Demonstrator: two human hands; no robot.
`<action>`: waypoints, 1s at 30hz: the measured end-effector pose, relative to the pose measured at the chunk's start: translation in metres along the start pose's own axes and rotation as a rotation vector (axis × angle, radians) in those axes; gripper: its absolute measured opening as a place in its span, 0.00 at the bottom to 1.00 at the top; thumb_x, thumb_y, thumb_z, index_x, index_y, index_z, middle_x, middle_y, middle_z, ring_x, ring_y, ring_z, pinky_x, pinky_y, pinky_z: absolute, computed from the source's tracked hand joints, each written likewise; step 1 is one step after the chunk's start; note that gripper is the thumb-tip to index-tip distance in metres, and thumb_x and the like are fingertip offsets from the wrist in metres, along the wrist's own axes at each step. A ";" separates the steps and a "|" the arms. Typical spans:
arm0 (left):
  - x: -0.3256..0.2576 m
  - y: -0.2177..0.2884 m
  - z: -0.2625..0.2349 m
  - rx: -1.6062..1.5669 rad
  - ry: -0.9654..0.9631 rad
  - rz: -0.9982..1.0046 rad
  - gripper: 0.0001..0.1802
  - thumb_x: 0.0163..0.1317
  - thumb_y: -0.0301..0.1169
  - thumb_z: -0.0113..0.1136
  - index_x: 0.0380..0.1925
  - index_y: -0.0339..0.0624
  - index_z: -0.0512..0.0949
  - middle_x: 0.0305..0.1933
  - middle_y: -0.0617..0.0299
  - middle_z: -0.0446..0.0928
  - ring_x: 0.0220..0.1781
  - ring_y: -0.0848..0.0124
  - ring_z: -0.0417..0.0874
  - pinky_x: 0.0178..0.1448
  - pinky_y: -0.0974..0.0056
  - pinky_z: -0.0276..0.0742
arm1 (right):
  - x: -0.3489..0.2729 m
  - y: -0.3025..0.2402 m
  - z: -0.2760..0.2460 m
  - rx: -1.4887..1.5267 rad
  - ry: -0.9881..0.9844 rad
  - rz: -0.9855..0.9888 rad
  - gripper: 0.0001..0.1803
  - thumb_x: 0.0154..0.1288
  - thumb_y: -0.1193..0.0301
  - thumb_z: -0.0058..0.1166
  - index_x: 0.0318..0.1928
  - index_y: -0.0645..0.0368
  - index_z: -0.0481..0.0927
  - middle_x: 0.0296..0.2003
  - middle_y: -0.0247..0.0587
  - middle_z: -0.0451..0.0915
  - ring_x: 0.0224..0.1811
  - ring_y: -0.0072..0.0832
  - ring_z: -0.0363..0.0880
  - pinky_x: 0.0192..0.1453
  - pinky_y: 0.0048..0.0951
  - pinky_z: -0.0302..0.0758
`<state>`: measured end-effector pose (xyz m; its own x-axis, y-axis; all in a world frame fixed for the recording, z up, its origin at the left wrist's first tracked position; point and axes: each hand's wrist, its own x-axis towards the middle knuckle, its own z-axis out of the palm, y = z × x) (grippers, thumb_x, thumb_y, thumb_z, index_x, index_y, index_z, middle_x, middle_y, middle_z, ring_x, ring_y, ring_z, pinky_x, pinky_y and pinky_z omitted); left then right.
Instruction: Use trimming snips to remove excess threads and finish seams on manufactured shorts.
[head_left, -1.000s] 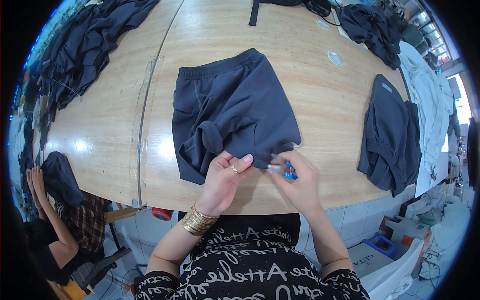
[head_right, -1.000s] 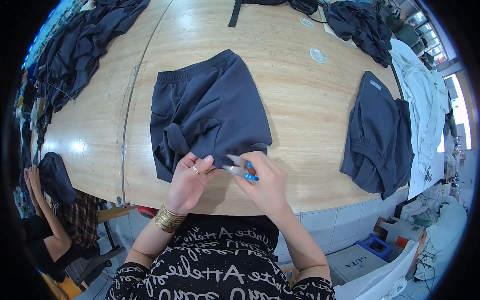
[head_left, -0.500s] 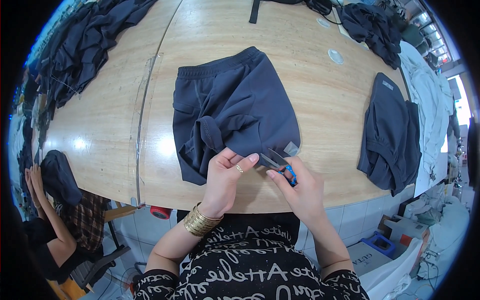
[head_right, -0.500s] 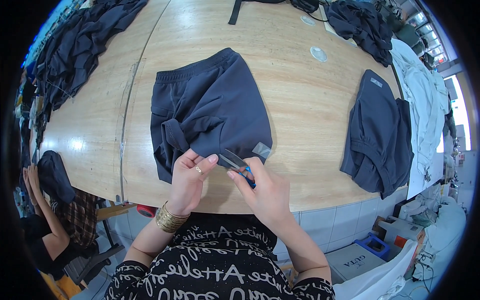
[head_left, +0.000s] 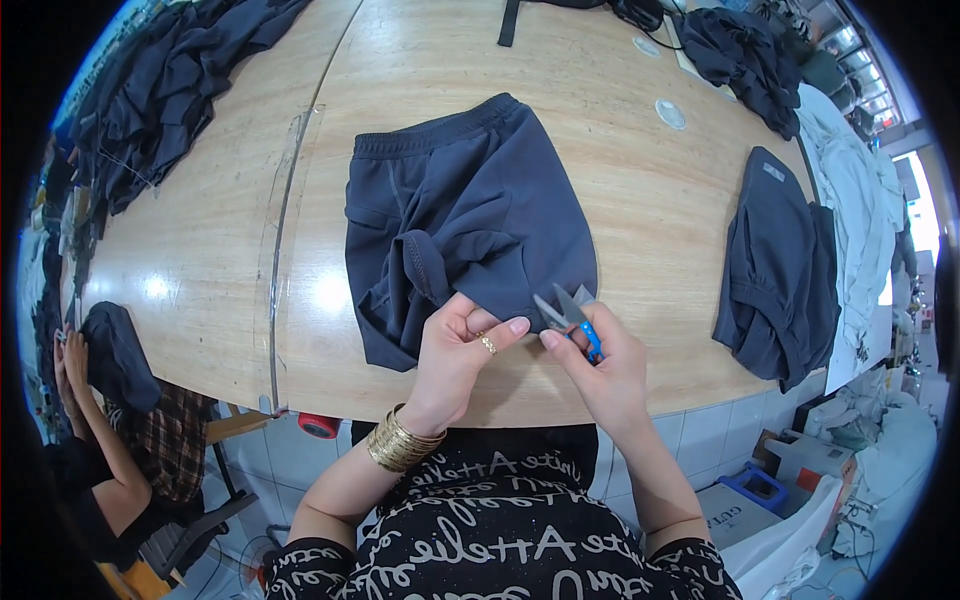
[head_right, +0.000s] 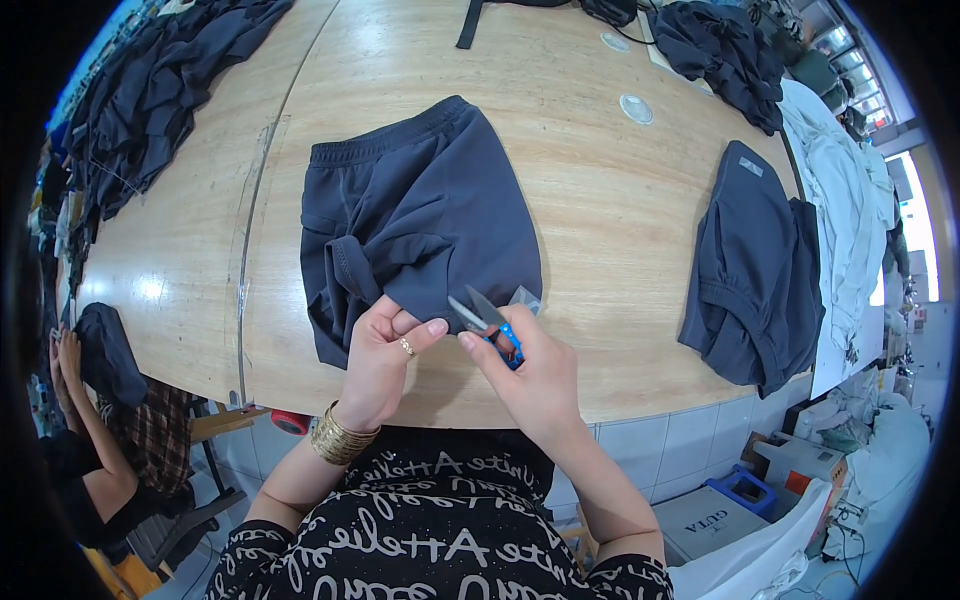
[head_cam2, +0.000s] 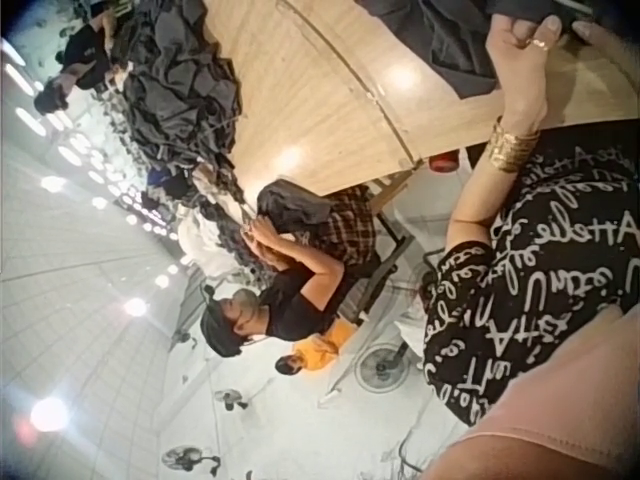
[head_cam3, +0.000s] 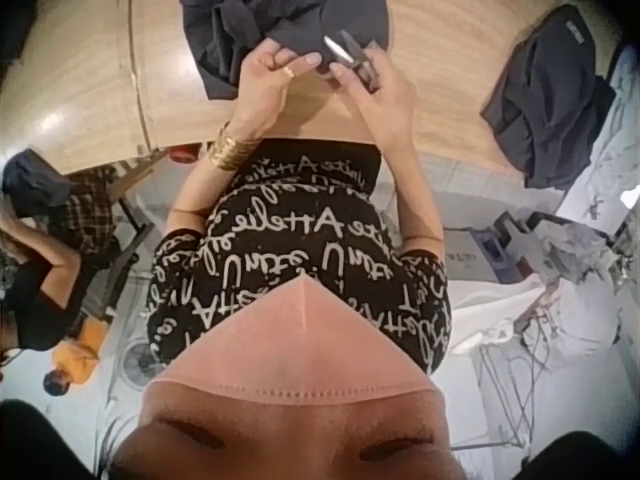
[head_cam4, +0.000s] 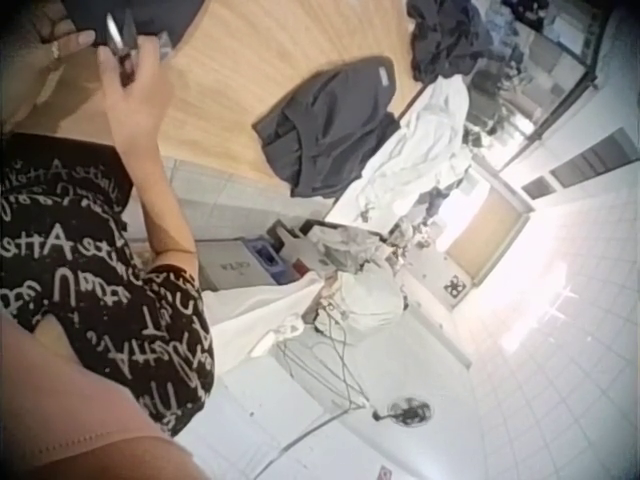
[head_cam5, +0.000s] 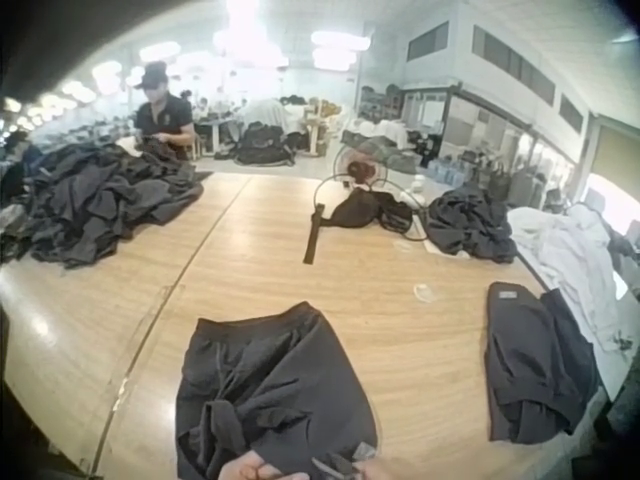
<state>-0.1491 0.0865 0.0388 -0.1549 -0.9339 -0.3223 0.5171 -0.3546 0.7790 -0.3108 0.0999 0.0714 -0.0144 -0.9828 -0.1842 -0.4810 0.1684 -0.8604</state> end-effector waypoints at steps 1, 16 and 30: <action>0.001 -0.003 -0.004 0.025 0.006 -0.013 0.08 0.59 0.20 0.62 0.35 0.37 0.72 0.32 0.66 0.79 0.36 0.84 0.76 0.45 0.76 0.70 | 0.001 0.000 0.001 -0.001 0.001 -0.001 0.12 0.58 0.65 0.64 0.37 0.56 0.77 0.18 0.31 0.72 0.19 0.17 0.68 0.23 0.20 0.64; 0.000 0.004 -0.004 -0.023 -0.057 -0.072 0.06 0.59 0.21 0.61 0.34 0.36 0.73 0.33 0.63 0.81 0.38 0.79 0.80 0.46 0.73 0.73 | 0.019 -0.006 0.008 0.127 0.026 -0.273 0.05 0.63 0.76 0.57 0.36 0.61 0.74 0.26 0.25 0.72 0.26 0.11 0.63 0.30 0.16 0.63; 0.000 0.001 -0.002 -0.064 -0.020 -0.037 0.12 0.58 0.21 0.63 0.42 0.36 0.76 0.42 0.63 0.80 0.44 0.79 0.78 0.53 0.72 0.72 | 0.014 0.003 -0.016 -0.492 0.088 -0.564 0.14 0.55 0.61 0.63 0.37 0.55 0.78 0.26 0.35 0.77 0.25 0.32 0.74 0.28 0.29 0.69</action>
<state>-0.1471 0.0861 0.0390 -0.1917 -0.9212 -0.3387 0.5634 -0.3859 0.7305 -0.3268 0.0855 0.0739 0.2902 -0.9158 0.2775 -0.7722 -0.3954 -0.4974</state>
